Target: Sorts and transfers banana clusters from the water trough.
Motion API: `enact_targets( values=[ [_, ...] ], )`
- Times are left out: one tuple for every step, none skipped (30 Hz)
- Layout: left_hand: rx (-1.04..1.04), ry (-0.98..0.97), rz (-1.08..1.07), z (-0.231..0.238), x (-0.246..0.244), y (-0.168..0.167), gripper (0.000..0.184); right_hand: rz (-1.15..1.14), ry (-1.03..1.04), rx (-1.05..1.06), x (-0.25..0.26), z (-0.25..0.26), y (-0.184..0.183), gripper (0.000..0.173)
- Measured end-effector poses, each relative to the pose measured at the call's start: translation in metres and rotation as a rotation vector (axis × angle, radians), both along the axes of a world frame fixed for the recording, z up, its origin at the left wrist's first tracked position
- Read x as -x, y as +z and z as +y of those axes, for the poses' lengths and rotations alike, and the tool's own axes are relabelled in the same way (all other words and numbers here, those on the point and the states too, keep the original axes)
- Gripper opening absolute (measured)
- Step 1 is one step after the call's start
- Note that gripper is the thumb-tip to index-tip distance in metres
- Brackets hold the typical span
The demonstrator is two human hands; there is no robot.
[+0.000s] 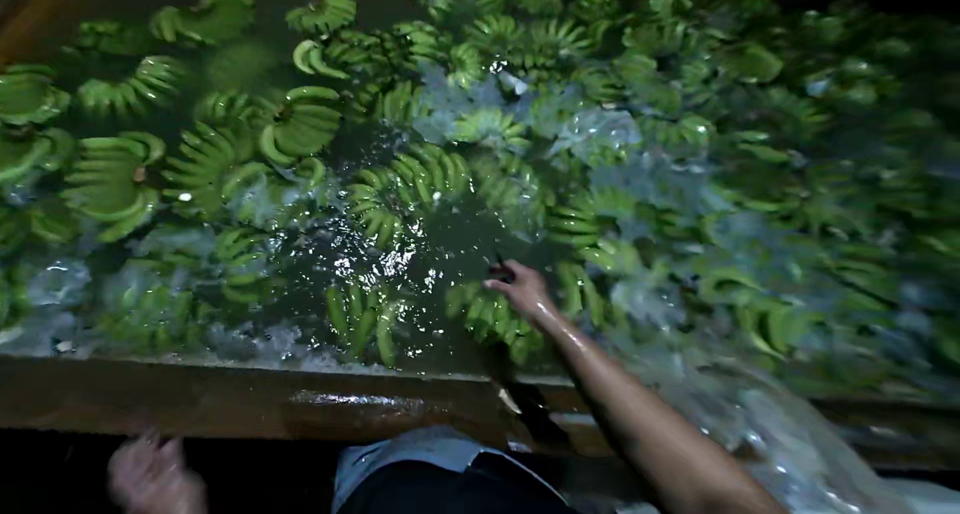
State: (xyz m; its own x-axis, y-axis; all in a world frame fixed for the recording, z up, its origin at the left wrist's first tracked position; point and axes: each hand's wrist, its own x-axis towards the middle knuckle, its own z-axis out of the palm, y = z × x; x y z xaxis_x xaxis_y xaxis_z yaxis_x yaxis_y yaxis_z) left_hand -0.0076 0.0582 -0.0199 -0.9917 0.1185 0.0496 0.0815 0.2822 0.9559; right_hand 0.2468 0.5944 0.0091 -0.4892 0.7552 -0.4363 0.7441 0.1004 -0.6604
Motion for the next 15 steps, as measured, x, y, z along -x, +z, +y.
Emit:
enact_targets(
  values=[
    [0.098, -0.149, -0.102, 0.061, 0.004, -0.014, 0.065, 0.015, 0.0, 0.092, 0.004, -0.001, -0.019, 0.038],
    [0.193, -0.276, -0.247, 0.116, 0.008, -0.028, 0.067, 0.02, -0.007, 0.2, 0.007, -0.004, -0.039, 0.037],
    [0.285, -0.364, -0.408, 0.162, 0.011, -0.046, 0.069, 0.017, -0.027, 0.307, 0.01, -0.005, -0.059, 0.039],
    [0.357, -0.393, -0.557, 0.198, 0.012, -0.069, 0.071, 0.0, -0.045, 0.399, 0.012, -0.006, -0.078, 0.041],
    [0.415, -0.384, -0.669, 0.226, 0.011, -0.094, 0.073, -0.029, -0.058, 0.465, 0.012, -0.006, -0.093, 0.043],
    [0.48, -0.375, -0.751, 0.248, 0.01, -0.116, 0.074, -0.06, -0.073, 0.503, 0.012, -0.003, -0.107, 0.043],
    [0.55, -0.364, -0.784, 0.265, 0.008, -0.138, 0.072, -0.088, -0.093, 0.526, 0.011, 0.001, -0.12, 0.043],
    [0.616, -0.358, -0.776, 0.277, 0.006, -0.156, 0.069, -0.109, -0.116, 0.533, 0.008, 0.004, -0.134, 0.042],
    [0.673, -0.346, -0.744, 0.286, 0.006, -0.17, 0.067, -0.13, -0.147, 0.535, 0.003, 0.008, -0.147, 0.042],
    [0.722, -0.353, -0.71, 0.295, 0.007, -0.176, 0.066, -0.15, -0.183, 0.524, -0.004, 0.013, -0.159, 0.042],
    [0.764, -0.391, -0.664, 0.306, 0.012, -0.175, 0.064, -0.169, -0.219, 0.495, -0.008, 0.018, -0.169, 0.042],
    [0.788, -0.453, -0.623, 0.319, 0.024, -0.17, 0.063, -0.193, -0.254, 0.449, -0.011, 0.024, -0.178, 0.042],
    [0.786, -0.508, -0.598, 0.334, 0.038, -0.161, 0.062, -0.241, -0.274, 0.406, -0.014, 0.03, -0.187, 0.043],
    [0.783, -0.521, -0.598, 0.351, 0.053, -0.15, 0.061, -0.305, -0.276, 0.372, -0.016, 0.037, -0.196, 0.043],
    [0.777, -0.507, -0.621, 0.368, 0.07, -0.139, 0.06, -0.376, -0.261, 0.366, -0.017, 0.045, -0.203, 0.044]
  ],
)
